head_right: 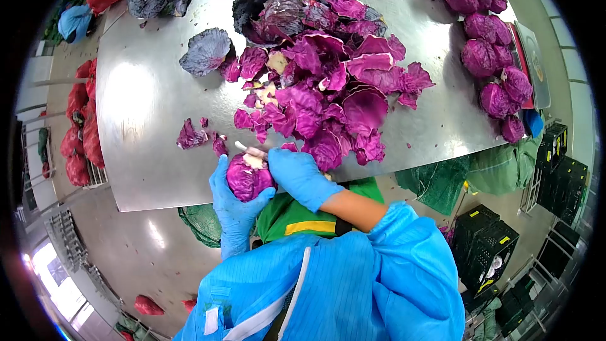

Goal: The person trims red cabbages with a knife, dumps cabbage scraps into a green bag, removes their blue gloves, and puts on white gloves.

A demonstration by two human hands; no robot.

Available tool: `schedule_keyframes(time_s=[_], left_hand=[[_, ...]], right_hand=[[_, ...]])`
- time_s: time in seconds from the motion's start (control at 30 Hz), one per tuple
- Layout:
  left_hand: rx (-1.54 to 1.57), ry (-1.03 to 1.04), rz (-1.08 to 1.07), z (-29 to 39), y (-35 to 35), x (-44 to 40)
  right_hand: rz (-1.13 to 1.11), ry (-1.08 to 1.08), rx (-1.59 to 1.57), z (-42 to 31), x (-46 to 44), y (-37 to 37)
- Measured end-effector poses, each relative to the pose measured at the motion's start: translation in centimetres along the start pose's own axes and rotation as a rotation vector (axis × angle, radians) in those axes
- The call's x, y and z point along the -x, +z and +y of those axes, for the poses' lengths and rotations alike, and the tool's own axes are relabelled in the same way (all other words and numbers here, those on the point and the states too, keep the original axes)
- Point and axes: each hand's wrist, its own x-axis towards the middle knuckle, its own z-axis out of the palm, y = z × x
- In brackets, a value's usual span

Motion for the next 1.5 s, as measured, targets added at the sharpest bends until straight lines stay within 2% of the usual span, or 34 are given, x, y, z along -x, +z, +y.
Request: schedule_keyframes(time_s=[0.1,0.2,0.23,0.27,0.33,0.43,0.47,0.53,0.63,0.73,0.77,0.87,0.9,1.0,1.03,1.13,1.27,1.3,1.4,1.5], left_hand=[[0.002,0.002,-0.007,0.0,-0.3,-0.1],[0.072,0.003,-0.013,-0.4,-0.8,0.2],[0.101,0.009,-0.013,-0.8,-0.9,0.4],[0.104,0.038,0.019,-1.0,-0.9,0.7],[0.117,0.100,0.070,-1.0,-0.4,1.1],[0.051,0.149,0.076,-0.3,-0.8,1.2],[0.021,0.174,0.067,0.0,-1.0,1.2],[-0.035,0.224,0.043,0.6,-1.3,1.1],[-0.166,0.283,0.005,0.4,-1.3,1.0],[-0.240,0.322,-0.045,0.3,-1.1,1.1],[-0.259,0.325,-0.065,0.3,-1.0,1.3],[-0.304,0.388,-0.071,0.4,-0.6,1.3],[-0.330,0.411,-0.072,0.7,-0.5,1.3],[-0.350,0.417,-0.068,0.9,-0.3,1.2],[-0.346,0.410,-0.067,0.9,-0.3,1.2],[-0.328,0.392,-0.098,0.8,-0.7,1.2],[-0.332,0.371,-0.107,0.9,-0.6,1.1],[-0.339,0.374,-0.112,1.0,-0.6,1.1],[-0.309,0.366,-0.114,0.7,-0.7,0.9],[-0.310,0.361,-0.128,0.9,-0.7,0.6]], right_hand=[[0.017,0.039,0.028,-0.5,-0.9,0.2],[0.047,-0.078,0.034,1.3,-1.4,-0.8],[0.165,-0.013,0.122,1.5,-1.4,-0.7],[0.027,0.070,0.139,1.3,-1.5,-2.4],[0.208,0.030,-0.022,0.5,-0.3,-5.0],[-0.010,-0.086,-0.463,-1.5,0.5,-6.7],[-0.125,0.007,-0.500,-2.0,0.6,-6.3],[-0.216,0.056,-0.522,-2.4,0.2,-6.6],[-0.178,-0.016,-0.610,-1.1,0.3,-5.2],[-0.298,0.037,-0.902,-0.1,0.5,-5.7],[-0.327,0.180,-1.056,-0.3,0.8,-5.6],[-0.441,0.235,-0.810,-0.5,0.4,-7.5],[-0.358,0.146,-0.693,-0.5,0.4,-7.1],[-0.439,0.148,-0.724,0.1,-0.2,-7.1],[-0.294,0.029,-0.652,0.8,-0.6,-5.5],[-0.483,0.196,-0.937,1.6,-0.2,-5.9],[-0.572,0.249,-0.957,1.0,0.7,-8.1],[-0.406,0.162,-0.877,1.5,0.6,-5.5],[-0.416,0.212,-1.036,1.7,0.7,-5.2],[-0.377,0.108,-0.964,2.6,0.4,-3.9]])
